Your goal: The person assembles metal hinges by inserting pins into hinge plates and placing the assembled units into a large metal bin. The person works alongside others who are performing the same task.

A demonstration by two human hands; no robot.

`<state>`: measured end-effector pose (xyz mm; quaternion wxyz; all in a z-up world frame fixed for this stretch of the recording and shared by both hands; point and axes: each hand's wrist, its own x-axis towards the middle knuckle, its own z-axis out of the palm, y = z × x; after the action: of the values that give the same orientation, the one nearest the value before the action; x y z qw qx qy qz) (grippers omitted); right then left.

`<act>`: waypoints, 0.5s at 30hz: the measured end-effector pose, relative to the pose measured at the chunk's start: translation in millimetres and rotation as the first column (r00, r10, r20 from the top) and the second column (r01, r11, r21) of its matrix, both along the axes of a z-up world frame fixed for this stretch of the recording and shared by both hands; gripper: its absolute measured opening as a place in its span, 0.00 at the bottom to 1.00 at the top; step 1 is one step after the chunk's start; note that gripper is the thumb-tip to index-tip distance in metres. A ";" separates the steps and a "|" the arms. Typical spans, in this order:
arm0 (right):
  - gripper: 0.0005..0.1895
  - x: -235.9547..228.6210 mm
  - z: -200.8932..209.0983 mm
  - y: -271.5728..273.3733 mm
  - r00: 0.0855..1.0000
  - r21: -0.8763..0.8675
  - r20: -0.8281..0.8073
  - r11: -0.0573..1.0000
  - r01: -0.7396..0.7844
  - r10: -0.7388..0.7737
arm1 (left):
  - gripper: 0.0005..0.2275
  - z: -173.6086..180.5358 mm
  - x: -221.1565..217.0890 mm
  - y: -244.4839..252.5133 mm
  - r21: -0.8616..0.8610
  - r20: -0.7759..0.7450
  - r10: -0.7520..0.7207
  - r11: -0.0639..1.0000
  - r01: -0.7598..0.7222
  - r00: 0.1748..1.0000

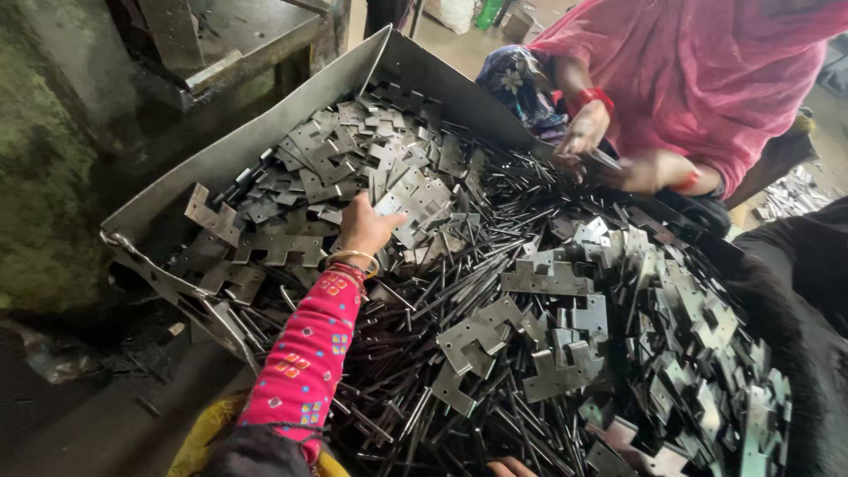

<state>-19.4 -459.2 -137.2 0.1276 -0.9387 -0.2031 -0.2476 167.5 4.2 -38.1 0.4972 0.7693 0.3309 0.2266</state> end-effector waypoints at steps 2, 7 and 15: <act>0.27 3.2 2.1 -1.7 1.000 0.005 0.010 1.000 0.002 -0.002 | 0.20 -4.5 0.8 3.6 -0.093 0.116 -0.042 0.994 0.053 0.992; 0.27 1.5 7.8 -0.1 1.000 0.003 0.016 1.000 0.009 -0.009 | 0.18 -17.6 -3.6 23.7 -0.249 0.268 0.021 0.967 0.048 0.963; 0.28 -14.7 23.8 17.8 0.999 0.022 -0.031 0.999 0.025 -0.024 | 0.15 1.4 -44.9 59.4 -0.365 0.348 0.048 0.927 0.088 0.936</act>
<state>-34.1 -441.4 -113.3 0.1381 -0.9434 -0.1868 -0.2368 122.6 63.6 -36.8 0.6882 0.6108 0.2660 0.2874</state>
